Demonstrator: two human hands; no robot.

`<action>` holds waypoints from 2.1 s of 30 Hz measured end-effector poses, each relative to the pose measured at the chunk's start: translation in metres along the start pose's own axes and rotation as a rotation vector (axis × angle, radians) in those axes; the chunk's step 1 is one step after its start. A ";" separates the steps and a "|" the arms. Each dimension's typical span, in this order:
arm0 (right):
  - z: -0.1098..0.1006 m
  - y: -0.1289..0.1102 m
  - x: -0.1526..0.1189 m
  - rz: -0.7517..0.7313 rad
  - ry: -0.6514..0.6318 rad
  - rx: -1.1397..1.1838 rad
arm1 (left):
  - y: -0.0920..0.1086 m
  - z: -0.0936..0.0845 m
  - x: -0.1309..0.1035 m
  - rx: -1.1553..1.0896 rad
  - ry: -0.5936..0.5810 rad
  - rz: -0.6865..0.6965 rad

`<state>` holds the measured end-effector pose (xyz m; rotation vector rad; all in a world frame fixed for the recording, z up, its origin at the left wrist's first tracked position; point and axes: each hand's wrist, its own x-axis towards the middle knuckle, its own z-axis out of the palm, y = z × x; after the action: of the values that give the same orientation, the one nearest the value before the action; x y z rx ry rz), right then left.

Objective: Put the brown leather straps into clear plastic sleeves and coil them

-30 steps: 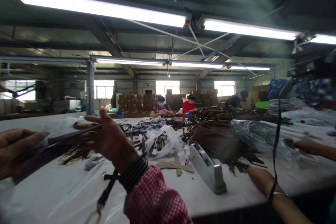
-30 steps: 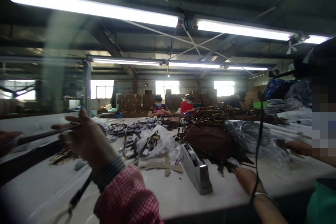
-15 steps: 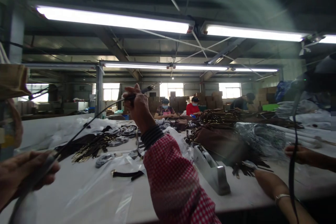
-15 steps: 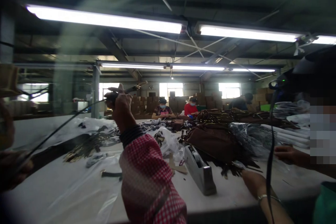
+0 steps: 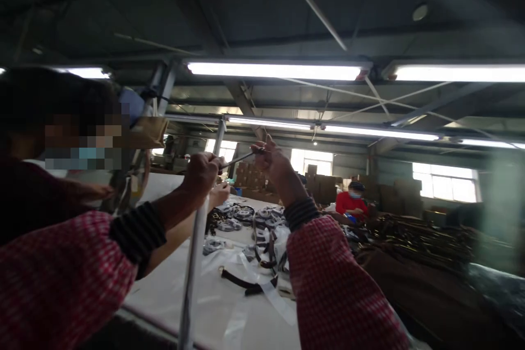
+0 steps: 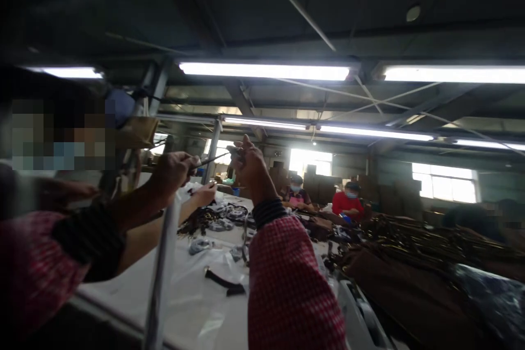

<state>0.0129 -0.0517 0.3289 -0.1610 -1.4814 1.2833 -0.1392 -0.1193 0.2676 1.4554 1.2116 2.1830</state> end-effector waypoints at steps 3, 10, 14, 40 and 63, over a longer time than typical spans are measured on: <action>-0.008 -0.002 0.004 -0.060 0.028 -0.014 | -0.008 -0.001 -0.011 -0.067 0.008 -0.058; 0.015 -0.010 0.000 -0.195 -0.135 -0.446 | 0.012 0.019 -0.023 -0.314 -0.136 -0.144; 0.014 -0.004 -0.003 -0.263 -0.174 -0.498 | 0.025 0.029 -0.020 -0.434 -0.181 -0.202; -0.028 0.064 -0.044 -0.165 -0.172 -0.066 | 0.006 0.043 -0.024 -0.561 -0.302 -0.267; -0.087 0.115 -0.180 0.344 -0.325 -0.330 | -0.058 -0.021 -0.056 0.356 -1.185 -0.358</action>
<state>0.0877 -0.0770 0.1121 -0.4580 -2.0078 1.3710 -0.1442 -0.1278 0.1851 1.9608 1.2066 0.5982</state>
